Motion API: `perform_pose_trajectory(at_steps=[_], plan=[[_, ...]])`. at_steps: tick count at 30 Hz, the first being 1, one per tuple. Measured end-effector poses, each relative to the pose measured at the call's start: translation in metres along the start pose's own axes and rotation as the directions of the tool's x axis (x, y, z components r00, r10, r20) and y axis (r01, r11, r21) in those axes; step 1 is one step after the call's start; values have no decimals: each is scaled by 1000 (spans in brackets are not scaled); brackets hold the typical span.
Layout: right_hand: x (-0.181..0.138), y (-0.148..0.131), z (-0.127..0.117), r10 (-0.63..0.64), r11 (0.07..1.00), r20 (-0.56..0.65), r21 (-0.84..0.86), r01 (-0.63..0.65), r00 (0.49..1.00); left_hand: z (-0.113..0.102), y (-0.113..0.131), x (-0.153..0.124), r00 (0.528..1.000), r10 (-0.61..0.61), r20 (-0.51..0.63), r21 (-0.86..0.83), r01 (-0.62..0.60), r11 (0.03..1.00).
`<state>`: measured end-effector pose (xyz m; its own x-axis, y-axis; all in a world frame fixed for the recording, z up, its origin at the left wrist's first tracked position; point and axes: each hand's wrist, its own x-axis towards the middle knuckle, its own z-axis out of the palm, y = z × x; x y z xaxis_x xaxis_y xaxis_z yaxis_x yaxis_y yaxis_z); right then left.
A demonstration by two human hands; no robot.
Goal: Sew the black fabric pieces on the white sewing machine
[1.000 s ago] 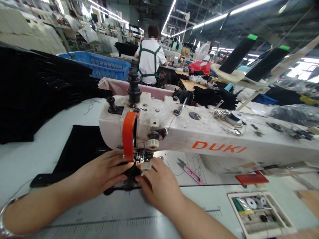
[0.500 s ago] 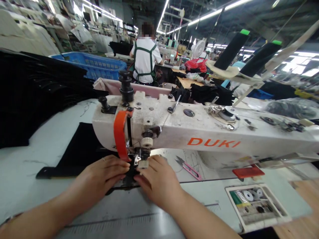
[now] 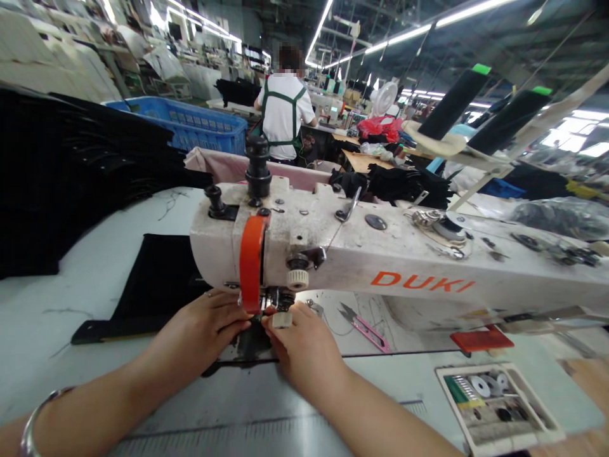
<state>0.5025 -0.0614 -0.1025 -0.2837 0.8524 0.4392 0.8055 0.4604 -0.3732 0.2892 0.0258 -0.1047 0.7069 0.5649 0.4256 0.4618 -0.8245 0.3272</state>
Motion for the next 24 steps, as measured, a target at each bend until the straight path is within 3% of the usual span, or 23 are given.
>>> perform_pose_trajectory(at_steps=[6, 24], plan=[[4, 1, 1, -3, 997, 37, -77, 6, 999, 6, -8, 4, 999, -49, -16, 25, 49, 998], [2, 1, 4, 54, 998, 77, -48, -50, 996, 11, -12, 3, 994, -109, -19, 4, 109, 994]])
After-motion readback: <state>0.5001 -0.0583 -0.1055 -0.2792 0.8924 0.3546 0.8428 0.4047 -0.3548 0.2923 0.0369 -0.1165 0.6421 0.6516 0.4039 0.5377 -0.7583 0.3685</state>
